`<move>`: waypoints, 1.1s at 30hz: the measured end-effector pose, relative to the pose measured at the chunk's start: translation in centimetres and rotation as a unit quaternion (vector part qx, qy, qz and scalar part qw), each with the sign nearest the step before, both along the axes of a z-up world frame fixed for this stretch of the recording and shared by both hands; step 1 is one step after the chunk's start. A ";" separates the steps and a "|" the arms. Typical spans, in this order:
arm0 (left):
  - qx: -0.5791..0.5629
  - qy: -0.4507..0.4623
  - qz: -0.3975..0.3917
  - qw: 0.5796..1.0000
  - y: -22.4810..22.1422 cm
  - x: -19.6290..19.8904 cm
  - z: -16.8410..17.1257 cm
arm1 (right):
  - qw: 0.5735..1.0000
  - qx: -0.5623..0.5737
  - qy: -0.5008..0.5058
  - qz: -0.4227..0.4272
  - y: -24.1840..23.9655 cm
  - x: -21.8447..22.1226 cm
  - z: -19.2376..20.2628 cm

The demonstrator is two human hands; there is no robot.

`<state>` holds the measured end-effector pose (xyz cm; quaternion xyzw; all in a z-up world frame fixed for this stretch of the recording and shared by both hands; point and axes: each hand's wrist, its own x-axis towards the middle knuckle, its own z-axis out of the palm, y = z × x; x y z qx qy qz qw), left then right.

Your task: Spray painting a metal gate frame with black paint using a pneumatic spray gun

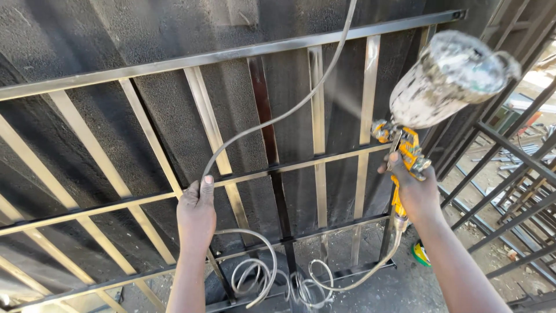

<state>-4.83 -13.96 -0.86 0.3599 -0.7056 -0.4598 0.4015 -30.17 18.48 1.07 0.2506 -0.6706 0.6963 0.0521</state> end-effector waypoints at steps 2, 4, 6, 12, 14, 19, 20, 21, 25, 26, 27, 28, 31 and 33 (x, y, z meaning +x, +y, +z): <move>0.004 -0.007 0.001 1.000 0.7 -0.1 -0.3 | 0.999 0.026 -0.037 -0.011 0.4 0.4 -2.7; 0.010 0.004 -0.017 1.000 1.6 -0.3 -1.1 | 0.998 0.023 -0.056 -0.009 0.7 1.5 -4.9; 0.009 -0.016 -0.023 1.000 3.6 -0.3 0.6 | 0.996 0.020 -0.081 -0.022 1.2 2.9 -7.6; 0.027 -0.140 -0.052 0.988 5.9 -2.4 -0.2 | 0.964 0.188 -0.171 -0.082 2.2 3.9 -16.2; 0.036 -0.148 -0.061 0.986 6.9 -3.2 -1.0 | 0.961 0.186 -0.184 -0.087 2.5 4.5 -18.5; 0.066 -0.163 -0.103 0.979 9.7 -4.4 -2.4 | 0.925 0.246 -0.269 -0.103 3.5 6.3 -22.5; 0.067 -0.165 -0.106 0.978 10.0 -4.6 -2.8 | 0.924 0.247 -0.272 -0.105 3.8 6.6 -22.9; 0.074 -0.168 -0.113 0.977 10.3 -4.7 -3.2 | 0.914 0.266 -0.290 -0.100 4.2 7.0 -23.3; 0.081 -0.179 -0.121 0.973 11.3 -4.9 -3.7 | 0.881 0.310 -0.345 -0.100 5.1 7.8 -25.3; 0.083 -0.180 -0.121 0.973 11.4 -4.8 -3.8 | 0.880 0.311 -0.346 -0.100 5.1 7.9 -24.8; 0.078 -0.177 -0.122 0.974 11.4 -4.8 -3.9 | 0.871 0.313 -0.367 -0.092 5.1 8.1 -24.3; 0.073 -0.173 -0.122 0.975 11.4 -4.8 -3.9 | 0.863 0.313 -0.387 -0.084 5.0 8.2 -23.8; 0.079 -0.170 -0.122 0.975 11.4 -4.8 -4.0 | 0.891 0.196 -0.406 -0.048 4.7 8.8 -22.2; 0.069 -0.160 -0.123 0.977 11.6 -4.9 -4.3 | 0.913 0.180 -0.364 -0.040 4.8 8.6 -22.2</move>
